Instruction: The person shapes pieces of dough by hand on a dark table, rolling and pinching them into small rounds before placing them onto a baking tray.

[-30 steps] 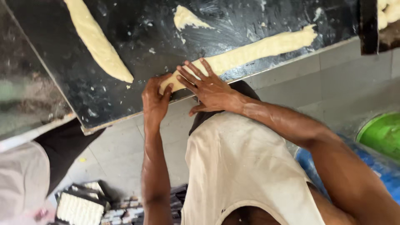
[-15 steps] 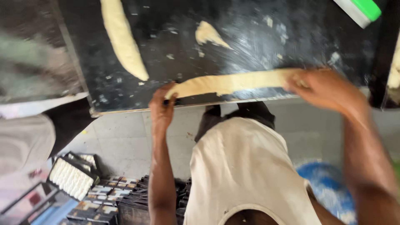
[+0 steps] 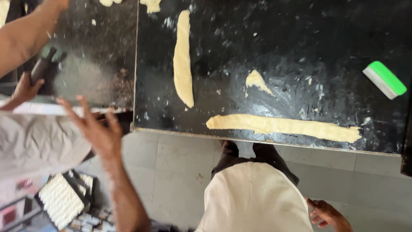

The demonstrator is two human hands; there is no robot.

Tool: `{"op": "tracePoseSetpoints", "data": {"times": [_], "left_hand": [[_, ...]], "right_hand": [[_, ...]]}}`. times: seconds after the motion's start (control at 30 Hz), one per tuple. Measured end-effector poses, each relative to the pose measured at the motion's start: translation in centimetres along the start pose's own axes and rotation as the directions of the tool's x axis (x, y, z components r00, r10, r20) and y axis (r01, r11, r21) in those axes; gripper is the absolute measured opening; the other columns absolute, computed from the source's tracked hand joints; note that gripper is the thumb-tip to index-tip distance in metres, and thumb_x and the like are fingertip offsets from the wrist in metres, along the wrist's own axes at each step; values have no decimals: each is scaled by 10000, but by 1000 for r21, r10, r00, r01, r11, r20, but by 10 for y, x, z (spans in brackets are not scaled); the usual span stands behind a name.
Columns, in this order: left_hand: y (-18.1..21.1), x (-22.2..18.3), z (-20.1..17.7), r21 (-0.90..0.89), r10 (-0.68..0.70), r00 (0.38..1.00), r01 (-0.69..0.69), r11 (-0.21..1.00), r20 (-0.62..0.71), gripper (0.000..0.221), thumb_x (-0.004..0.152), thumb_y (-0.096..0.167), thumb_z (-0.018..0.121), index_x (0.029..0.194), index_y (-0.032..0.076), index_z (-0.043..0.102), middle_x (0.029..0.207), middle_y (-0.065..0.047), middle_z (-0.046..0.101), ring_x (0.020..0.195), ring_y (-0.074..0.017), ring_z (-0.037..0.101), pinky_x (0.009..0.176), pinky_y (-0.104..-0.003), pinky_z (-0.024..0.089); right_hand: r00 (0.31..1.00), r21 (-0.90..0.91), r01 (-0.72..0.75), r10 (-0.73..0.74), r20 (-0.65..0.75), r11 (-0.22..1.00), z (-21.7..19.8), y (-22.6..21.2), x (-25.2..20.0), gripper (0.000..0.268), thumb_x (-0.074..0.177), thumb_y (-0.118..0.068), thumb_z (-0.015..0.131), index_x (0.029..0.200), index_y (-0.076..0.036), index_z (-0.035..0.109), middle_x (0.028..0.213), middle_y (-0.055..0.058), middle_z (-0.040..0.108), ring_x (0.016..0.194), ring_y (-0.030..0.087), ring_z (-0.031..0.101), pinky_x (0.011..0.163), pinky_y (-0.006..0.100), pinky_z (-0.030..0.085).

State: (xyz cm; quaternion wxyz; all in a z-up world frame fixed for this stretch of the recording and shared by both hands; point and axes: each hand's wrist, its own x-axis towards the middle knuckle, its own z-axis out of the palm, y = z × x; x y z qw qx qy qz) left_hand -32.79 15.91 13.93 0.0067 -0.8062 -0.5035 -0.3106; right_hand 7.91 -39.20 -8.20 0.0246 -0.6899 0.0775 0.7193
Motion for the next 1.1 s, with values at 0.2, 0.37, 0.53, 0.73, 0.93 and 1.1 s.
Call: {"op": "tracePoseSetpoints", "data": {"times": [0.2,0.37,0.53,0.73,0.93,1.1], "left_hand": [[-33,76,-20,-101,-185,977,175,979,-105,813,1071,424,678,1608,44,200,1701,-249,249,1351,-479,517,1301,-428,431],[-41,88,15,204,60,984,-25,979,-167,790,1133,376,580,1643,-24,128,1637,-368,202,1440,-533,440,1313,-437,350],[31,4,93,-272,-118,934,216,938,337,250,1004,181,631,1150,-3,718,1067,-164,766,960,-270,742,855,-380,562],[136,-83,130,-425,-1,884,226,877,468,502,827,204,813,1262,-1,670,1187,-189,692,952,-307,710,788,-391,598],[167,-92,139,-403,172,824,74,912,539,697,717,237,888,1317,-1,626,1232,-187,644,1067,-343,656,862,-410,568],[177,-87,134,-322,108,720,167,932,685,768,611,189,925,1304,35,630,1264,-153,607,1112,-327,616,856,-395,549]], "right_hand": [[988,30,8,-4,-152,1000,0,-19,5,730,895,-656,591,1461,-201,525,1199,102,757,1011,299,771,794,498,661],[954,-87,144,-162,-254,986,-22,-42,-8,651,916,-596,618,1412,-176,573,1184,119,748,992,277,765,768,465,682],[765,-290,407,-496,-410,866,-58,-70,-73,517,951,-513,605,1316,-151,661,1123,138,754,942,280,754,758,429,635],[291,-557,439,-698,-655,705,-105,-119,-138,403,1024,-442,591,1237,-131,733,1038,156,782,952,343,759,837,453,596],[-382,-903,261,-822,-422,342,-181,-207,-142,607,1008,-414,641,1391,56,615,1373,304,586,1251,467,589,1034,493,523],[-282,-885,75,-841,-461,460,-219,-238,-122,665,939,-470,726,1347,48,641,1184,218,654,1076,399,648,849,495,560]]}}
